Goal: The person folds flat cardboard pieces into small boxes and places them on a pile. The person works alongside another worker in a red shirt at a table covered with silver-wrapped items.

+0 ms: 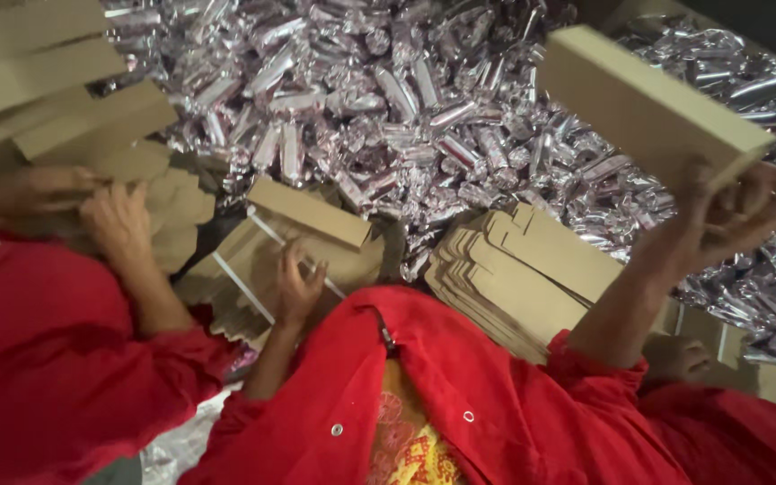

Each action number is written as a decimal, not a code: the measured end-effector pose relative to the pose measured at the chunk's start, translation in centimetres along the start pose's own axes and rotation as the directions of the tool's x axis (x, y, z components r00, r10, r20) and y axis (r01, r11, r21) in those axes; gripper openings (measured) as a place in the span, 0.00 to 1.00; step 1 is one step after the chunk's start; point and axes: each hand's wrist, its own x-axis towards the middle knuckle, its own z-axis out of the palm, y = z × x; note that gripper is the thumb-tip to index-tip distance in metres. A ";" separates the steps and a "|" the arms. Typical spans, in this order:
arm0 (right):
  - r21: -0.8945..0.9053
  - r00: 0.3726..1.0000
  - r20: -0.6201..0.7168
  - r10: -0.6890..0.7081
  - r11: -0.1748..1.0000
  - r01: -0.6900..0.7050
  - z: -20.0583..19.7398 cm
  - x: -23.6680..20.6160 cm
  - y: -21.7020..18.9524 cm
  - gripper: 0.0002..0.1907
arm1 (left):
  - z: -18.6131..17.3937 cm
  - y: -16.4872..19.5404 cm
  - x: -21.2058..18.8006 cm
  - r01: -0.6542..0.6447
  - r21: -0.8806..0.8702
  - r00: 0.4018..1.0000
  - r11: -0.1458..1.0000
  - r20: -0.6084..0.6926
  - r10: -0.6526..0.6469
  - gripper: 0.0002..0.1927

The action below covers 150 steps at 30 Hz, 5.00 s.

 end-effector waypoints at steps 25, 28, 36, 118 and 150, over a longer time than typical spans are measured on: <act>0.461 0.770 0.566 0.294 0.662 -0.591 17.2 -20.5 2.9 0.39 | 2.5 -1.6 -1.5 0.240 -0.064 0.971 0.969 0.006 -0.240 0.36; 0.460 0.757 0.604 0.249 0.667 -0.586 18.2 -25.3 1.3 0.32 | 1.7 -1.9 -1.3 0.110 -0.292 0.980 0.950 -0.125 -0.152 0.39; 0.143 0.535 0.815 -0.223 0.972 0.187 19.7 -28.0 -3.7 0.21 | 0.6 -0.6 -1.1 0.179 -0.158 0.949 0.971 -0.231 -0.213 0.36; -0.060 0.535 0.681 0.500 0.766 -0.640 6.0 -7.1 -6.1 0.09 | 5.2 20.1 4.4 -0.459 0.218 0.865 0.861 0.332 0.377 0.47; 0.210 0.143 0.954 0.262 -0.249 -0.946 9.8 -10.6 -6.4 0.32 | 4.5 19.5 4.2 -0.490 -0.095 0.826 0.866 0.267 0.497 0.57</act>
